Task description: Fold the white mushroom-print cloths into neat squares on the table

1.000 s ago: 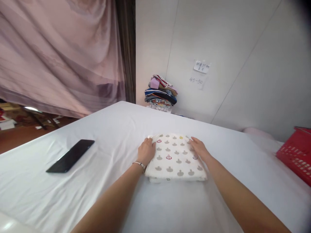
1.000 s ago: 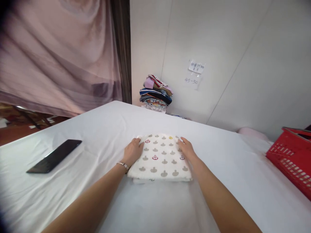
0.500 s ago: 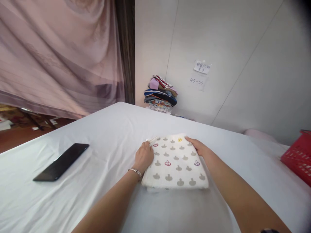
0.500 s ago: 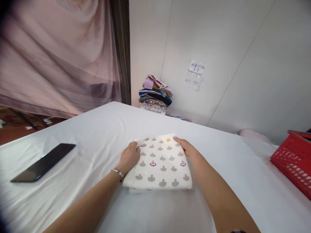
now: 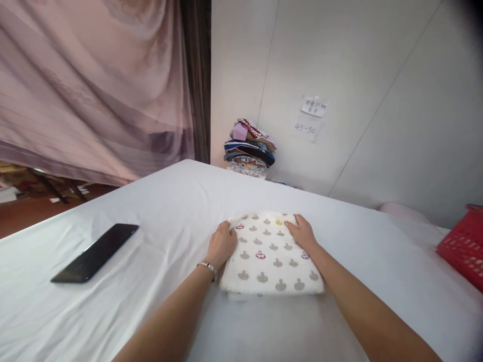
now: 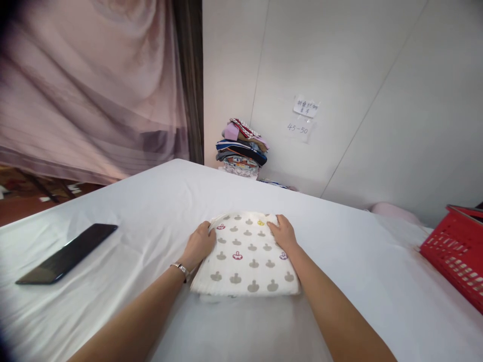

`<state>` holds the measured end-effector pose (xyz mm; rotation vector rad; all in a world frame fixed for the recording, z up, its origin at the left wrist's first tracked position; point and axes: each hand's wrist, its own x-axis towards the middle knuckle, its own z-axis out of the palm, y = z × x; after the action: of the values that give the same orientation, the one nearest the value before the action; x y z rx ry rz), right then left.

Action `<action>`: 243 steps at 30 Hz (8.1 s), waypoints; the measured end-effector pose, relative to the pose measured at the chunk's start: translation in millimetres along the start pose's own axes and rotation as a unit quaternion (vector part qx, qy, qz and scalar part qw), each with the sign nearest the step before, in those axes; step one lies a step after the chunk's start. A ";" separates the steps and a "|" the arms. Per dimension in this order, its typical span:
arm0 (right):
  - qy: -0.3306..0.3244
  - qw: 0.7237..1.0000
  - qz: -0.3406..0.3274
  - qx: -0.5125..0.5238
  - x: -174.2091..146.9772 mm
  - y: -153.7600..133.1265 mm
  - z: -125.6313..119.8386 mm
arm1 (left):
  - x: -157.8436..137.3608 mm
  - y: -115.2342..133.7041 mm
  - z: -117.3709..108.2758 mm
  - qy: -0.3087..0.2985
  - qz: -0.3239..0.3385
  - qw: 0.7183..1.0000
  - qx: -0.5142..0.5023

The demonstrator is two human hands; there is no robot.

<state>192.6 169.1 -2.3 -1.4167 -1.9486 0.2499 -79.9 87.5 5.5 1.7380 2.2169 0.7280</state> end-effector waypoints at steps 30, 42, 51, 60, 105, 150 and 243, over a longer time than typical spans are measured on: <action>-0.164 0.927 0.333 0.055 24.9 2.1 -3.1 | 9.8 0.7 -10.2 -0.056 -0.055 0.991 -0.106; -0.135 0.953 0.220 -0.160 23.5 -16.3 -2.9 | 5.6 3.2 -8.1 -0.065 -0.038 0.997 -0.005; -0.292 0.941 -0.083 -0.149 -7.7 -52.7 21.9 | 5.2 -0.1 -5.4 -0.061 -0.037 0.997 -0.037; -0.290 0.944 -0.071 -0.137 -17.4 -69.2 11.6 | 14.9 -8.7 -8.1 -0.060 -0.062 0.990 -0.109; -0.240 0.918 -0.302 -0.094 -137.3 -79.0 -34.7 | -107.0 9.4 -35.4 -0.233 -0.164 0.857 -0.429; -0.251 0.951 0.016 -0.180 -14.8 -51.6 -14.2 | -1.5 23.2 21.3 -0.065 0.111 0.990 0.056; -0.125 0.966 0.223 -0.025 -134.8 -70.7 -91.6 | -101.1 12.7 -15.8 -0.127 0.002 0.849 -0.514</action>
<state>217.9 -0.2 45.2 -1.9286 -1.8111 0.6164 -49.5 -10.7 13.3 1.1550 1.2063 1.2698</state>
